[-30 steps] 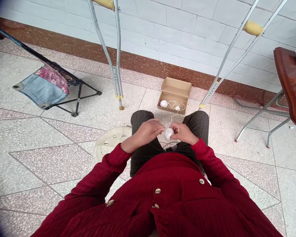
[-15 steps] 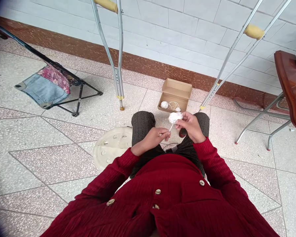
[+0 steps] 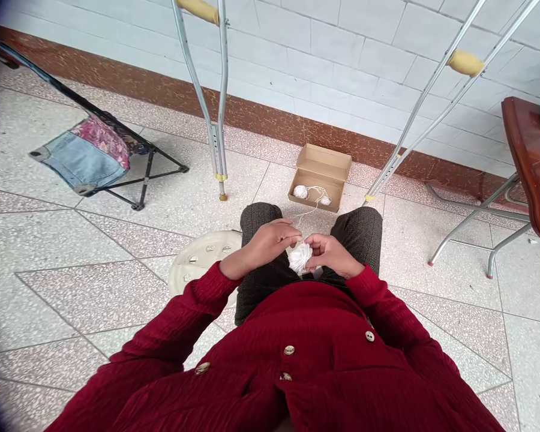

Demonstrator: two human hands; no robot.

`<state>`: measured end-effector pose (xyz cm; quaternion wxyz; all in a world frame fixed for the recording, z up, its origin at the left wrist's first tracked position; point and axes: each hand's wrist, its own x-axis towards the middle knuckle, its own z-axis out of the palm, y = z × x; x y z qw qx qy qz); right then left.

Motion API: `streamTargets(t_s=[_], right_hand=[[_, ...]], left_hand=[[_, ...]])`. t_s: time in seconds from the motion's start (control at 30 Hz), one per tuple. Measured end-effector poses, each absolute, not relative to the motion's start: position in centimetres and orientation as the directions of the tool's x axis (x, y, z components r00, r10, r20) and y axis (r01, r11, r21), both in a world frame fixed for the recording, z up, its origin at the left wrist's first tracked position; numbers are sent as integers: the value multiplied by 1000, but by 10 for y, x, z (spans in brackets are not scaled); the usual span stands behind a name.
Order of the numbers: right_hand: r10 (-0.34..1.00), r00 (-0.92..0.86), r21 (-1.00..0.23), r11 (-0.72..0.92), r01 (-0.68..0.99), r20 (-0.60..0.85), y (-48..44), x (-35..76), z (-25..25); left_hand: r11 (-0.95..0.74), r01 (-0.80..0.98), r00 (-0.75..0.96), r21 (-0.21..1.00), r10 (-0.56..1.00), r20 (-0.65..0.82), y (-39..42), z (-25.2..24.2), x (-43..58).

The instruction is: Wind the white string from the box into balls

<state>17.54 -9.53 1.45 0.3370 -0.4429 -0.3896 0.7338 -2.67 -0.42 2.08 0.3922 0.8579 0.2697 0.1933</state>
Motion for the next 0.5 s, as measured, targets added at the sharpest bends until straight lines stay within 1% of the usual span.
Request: streamTargets(t_s=[0.07, 0.13, 0.23, 0.3, 0.4, 0.47, 0.5], right_hand=[[868, -334, -847, -461, -266, -367, -96, 177, 29], [899, -268, -838, -424, -343, -346, -93, 178, 42], [949, -91, -872, -314, -374, -303, -79, 183, 53], [964, 85, -926, -213, -312, -251, -65, 190, 54], [941, 305, -987, -113, -117, -144, -45, 206, 43], [933, 346, -992, -123, 33, -104, -39, 212, 29], [940, 326, -984, -145, 107, -103, -40, 213, 20]], left_hand=[[-459, 291, 744, 839, 660, 103, -5, 22, -26], [-366, 264, 708, 893, 702, 78, -8, 20, -22], [-282, 242, 707, 928, 706, 30, -17, 13, -15], [-265, 251, 732, 931, 682, -3, -26, 8, -10], [-281, 265, 763, 922, 646, -23, -36, 9, -9], [-330, 284, 774, 900, 634, -11, -35, 16, -12], [-366, 295, 774, 883, 633, 4, -33, 19, -15]])
